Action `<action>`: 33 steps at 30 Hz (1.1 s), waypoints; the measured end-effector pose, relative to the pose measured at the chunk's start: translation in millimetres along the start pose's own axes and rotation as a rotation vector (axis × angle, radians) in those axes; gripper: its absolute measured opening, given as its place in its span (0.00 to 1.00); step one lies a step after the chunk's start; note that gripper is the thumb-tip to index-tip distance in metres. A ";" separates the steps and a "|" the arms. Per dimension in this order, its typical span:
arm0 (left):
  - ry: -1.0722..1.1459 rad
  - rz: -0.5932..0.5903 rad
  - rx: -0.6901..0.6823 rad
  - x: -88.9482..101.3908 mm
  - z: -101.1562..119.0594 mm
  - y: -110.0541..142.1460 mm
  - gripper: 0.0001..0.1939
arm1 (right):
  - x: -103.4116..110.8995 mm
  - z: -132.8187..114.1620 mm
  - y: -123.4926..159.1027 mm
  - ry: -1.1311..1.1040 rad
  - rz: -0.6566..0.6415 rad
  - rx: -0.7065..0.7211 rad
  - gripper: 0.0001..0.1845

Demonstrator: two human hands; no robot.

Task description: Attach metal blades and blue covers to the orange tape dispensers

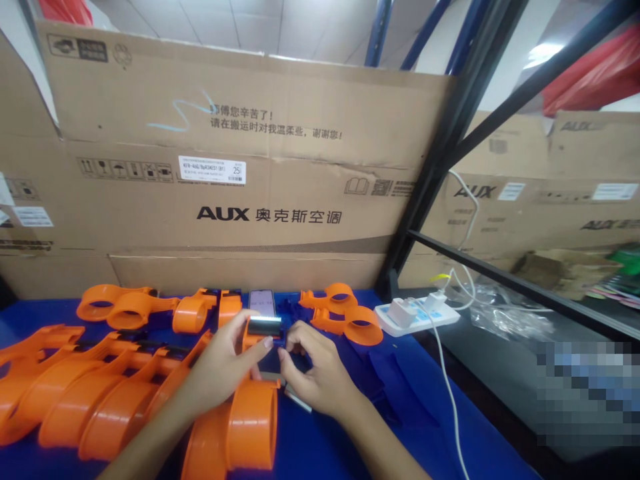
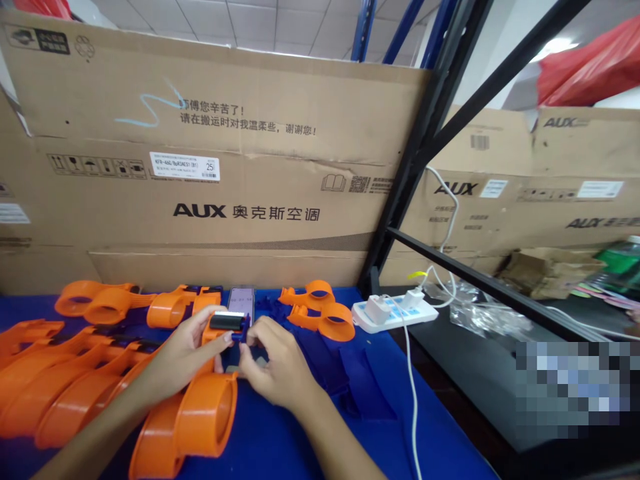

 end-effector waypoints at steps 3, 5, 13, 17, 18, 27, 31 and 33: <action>-0.015 -0.007 -0.010 0.3 0.7 -0.7 0.17 | 0.8 -0.5 -0.3 0.012 -0.014 -0.007 0.07; -0.021 -0.013 -0.012 0.8 0.1 -0.7 0.17 | 1.4 -1.0 -0.3 0.009 -0.025 -0.014 0.07; -0.014 -0.091 0.075 0.6 -4.6 1.9 0.14 | 6.2 -5.5 -0.7 -0.027 -0.069 -0.049 0.08; 0.036 -0.090 0.051 -4.2 3.7 0.8 0.16 | 8.4 -4.5 -0.2 -0.190 -0.060 -0.075 0.09; 0.064 -0.089 0.062 -5.4 5.5 1.2 0.17 | 8.3 -3.1 -0.4 -0.252 -0.033 -0.107 0.10; 0.019 -0.197 0.210 -4.5 7.8 11.3 0.14 | 4.8 -7.0 -5.0 -0.744 -0.149 -0.316 0.31; 0.036 -0.193 0.189 -7.3 11.1 11.1 0.13 | 2.2 -5.5 -3.2 -0.794 -0.105 -0.351 0.26; 0.078 -0.183 0.174 -8.4 12.2 11.6 0.13 | 0.7 -1.0 -3.2 -0.771 -0.004 -0.367 0.22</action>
Point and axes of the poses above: each hand's wrist, its own y-axis away from the middle knuckle, its own x-axis out of the back of the hand, z = x × y, the point moved 1 cm from there along -y, towards the middle knuckle, and after that the axes turned 14 degrees about y, right-handed, at the moved point
